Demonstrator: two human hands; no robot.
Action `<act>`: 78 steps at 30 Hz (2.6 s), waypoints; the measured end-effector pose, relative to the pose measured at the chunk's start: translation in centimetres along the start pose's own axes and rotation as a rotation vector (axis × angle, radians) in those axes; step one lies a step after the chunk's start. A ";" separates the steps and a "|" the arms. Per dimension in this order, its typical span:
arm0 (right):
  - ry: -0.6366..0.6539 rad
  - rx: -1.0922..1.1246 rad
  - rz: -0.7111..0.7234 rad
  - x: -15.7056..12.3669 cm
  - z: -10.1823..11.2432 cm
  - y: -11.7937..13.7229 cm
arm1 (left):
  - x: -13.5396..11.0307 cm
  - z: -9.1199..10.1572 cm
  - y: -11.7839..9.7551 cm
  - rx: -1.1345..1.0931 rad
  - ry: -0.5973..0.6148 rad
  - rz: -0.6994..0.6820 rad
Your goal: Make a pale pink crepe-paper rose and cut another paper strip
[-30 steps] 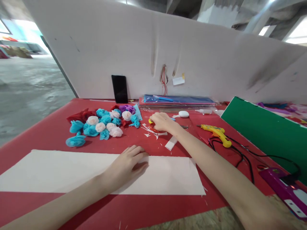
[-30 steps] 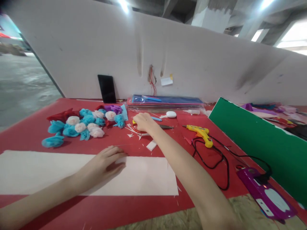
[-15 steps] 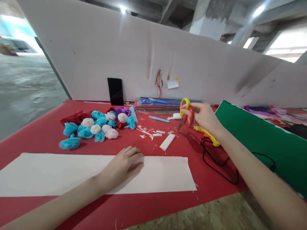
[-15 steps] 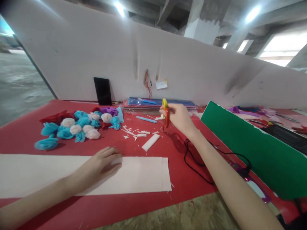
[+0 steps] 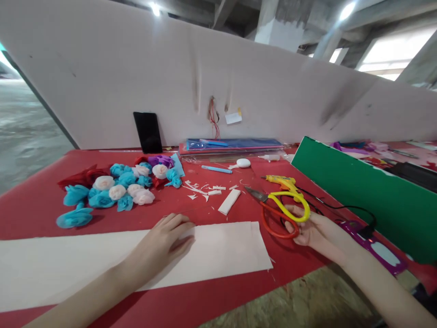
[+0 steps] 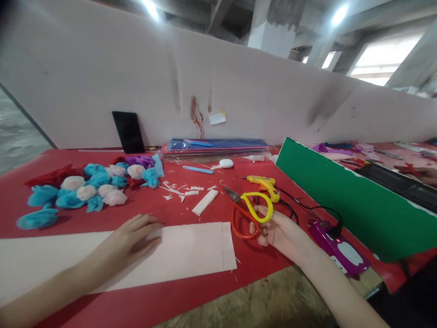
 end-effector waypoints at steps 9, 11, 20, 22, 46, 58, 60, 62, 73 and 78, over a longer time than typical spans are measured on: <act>0.174 0.023 -0.169 2.1 -1.8 -1.8 | -0.2 0.1 0.3 0.021 -0.009 0.000; 0.197 0.027 -0.155 1.9 -1.9 -1.7 | -0.6 0.2 0.9 0.022 -0.013 0.011; 0.098 -0.029 0.076 1.2 -1.9 0.4 | -1.8 1.1 2.7 0.015 -0.047 0.071; 0.088 -0.129 0.129 1.4 -1.9 1.2 | -1.6 1.1 2.5 0.004 -0.053 0.073; 0.036 -1.391 0.267 -0.6 -1.5 1.9 | 5.4 -2.1 0.5 -0.127 0.206 -0.102; 0.122 -1.610 0.537 -1.7 -2.6 1.0 | 4.6 -2.6 -0.3 -0.081 0.213 -0.016; 0.118 -1.645 0.576 -1.4 -2.8 0.8 | 4.5 -2.9 -0.2 -0.083 0.224 0.001; 0.116 -1.677 0.603 -1.2 -2.9 0.8 | 4.6 -3.0 0.4 -0.093 0.227 0.017; 0.161 -1.735 0.673 -1.3 -2.8 0.5 | 4.4 -1.8 2.2 -0.190 0.105 0.075; 0.184 -1.726 0.673 -1.2 -2.5 0.0 | 4.0 -1.4 2.5 -0.171 0.003 0.086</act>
Point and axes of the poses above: each hand's wrist, its own x-axis towards the middle knuckle, its own z-axis out of the back of the hand, y = z × x, the point moved 9 cm from there along x, towards the middle knuckle, and after that the axes turned 4 degrees about x, right-handed, at the moved point
